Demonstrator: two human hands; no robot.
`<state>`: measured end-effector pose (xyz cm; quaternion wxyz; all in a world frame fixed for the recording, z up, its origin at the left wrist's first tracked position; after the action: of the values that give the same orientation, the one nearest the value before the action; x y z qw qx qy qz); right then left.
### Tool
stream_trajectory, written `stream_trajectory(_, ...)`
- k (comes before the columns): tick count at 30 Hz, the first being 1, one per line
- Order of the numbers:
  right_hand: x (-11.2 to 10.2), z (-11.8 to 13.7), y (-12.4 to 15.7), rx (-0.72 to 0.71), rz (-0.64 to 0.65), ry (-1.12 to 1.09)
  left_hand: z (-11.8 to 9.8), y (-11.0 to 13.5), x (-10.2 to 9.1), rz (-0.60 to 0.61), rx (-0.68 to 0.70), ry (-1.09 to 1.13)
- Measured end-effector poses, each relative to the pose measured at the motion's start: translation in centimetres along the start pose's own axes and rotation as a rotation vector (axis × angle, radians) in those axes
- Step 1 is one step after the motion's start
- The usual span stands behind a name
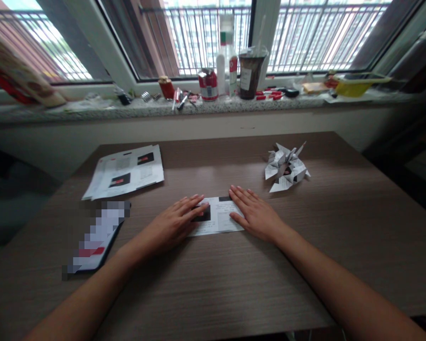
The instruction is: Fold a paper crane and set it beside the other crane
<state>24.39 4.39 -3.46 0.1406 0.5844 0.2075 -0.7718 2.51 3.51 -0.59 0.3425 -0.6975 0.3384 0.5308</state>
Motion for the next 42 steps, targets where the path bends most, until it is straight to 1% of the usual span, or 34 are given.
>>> stream_trajectory(3, -0.2, 0.1, 0.0, 0.004, -0.016, -0.024, -1.0, -0.2, -0.2, 0.013, 0.048, 0.05)
stream_trajectory(5, -0.4, 0.3, -0.1, 0.004, -0.014, -0.036, -1.2, -0.2, -0.3, 0.019, 0.045, 0.07)
stream_trajectory(10, -1.4, 0.1, -0.2, -0.031, 0.015, -0.117, -0.7, -0.1, -0.2, 0.011, 0.016, 0.117)
stream_trajectory(15, -2.3, -0.4, 0.5, -0.086, 0.066, -0.217, -0.3, -0.1, -0.4, 0.006, 0.01, 0.145)
stream_trajectory(19, -2.6, -0.4, 0.8, -0.103, 0.103, -0.241, -0.1, -0.1, -0.7, -0.034, 0.019, 0.189)
stream_trajectory(22, -2.7, -0.1, 0.8, -0.123, 0.108, -0.24, 0.0, -0.2, -1.0, -0.059, 0.022, 0.216)
stream_trajectory(29, -3.0, -0.1, 0.7, -0.139, 0.056, -0.261, 0.1, -0.3, -1.5, -0.112, 0.029, 0.273)
stream_trajectory(35, -3.7, 0.0, 0.3, -0.166, -0.009, -0.353, 1.0, 0.0, -1.3, -0.154, -0.048, 0.306)
stream_trajectory(38, -3.9, -0.3, 0.0, -0.134, -0.048, -0.403, 0.9, 0.1, -2.0, -0.173, -0.045, 0.332)
stream_trajectory(42, -4.0, -0.8, -0.3, -0.05, -0.079, -0.447, 1.1, 0.4, -2.9, -0.196, -0.06, 0.332)
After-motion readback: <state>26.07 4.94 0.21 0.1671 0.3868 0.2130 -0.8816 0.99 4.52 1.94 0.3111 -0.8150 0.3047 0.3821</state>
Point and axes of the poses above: each hand's wrist, its own y-axis away from the middle knuckle, its own x-axis out of the palm, z = x × y, the point moved 8 cm from there along -y, towards the middle knuckle, and after that the axes turned 7 degrees about x, right-handed, at the moved point
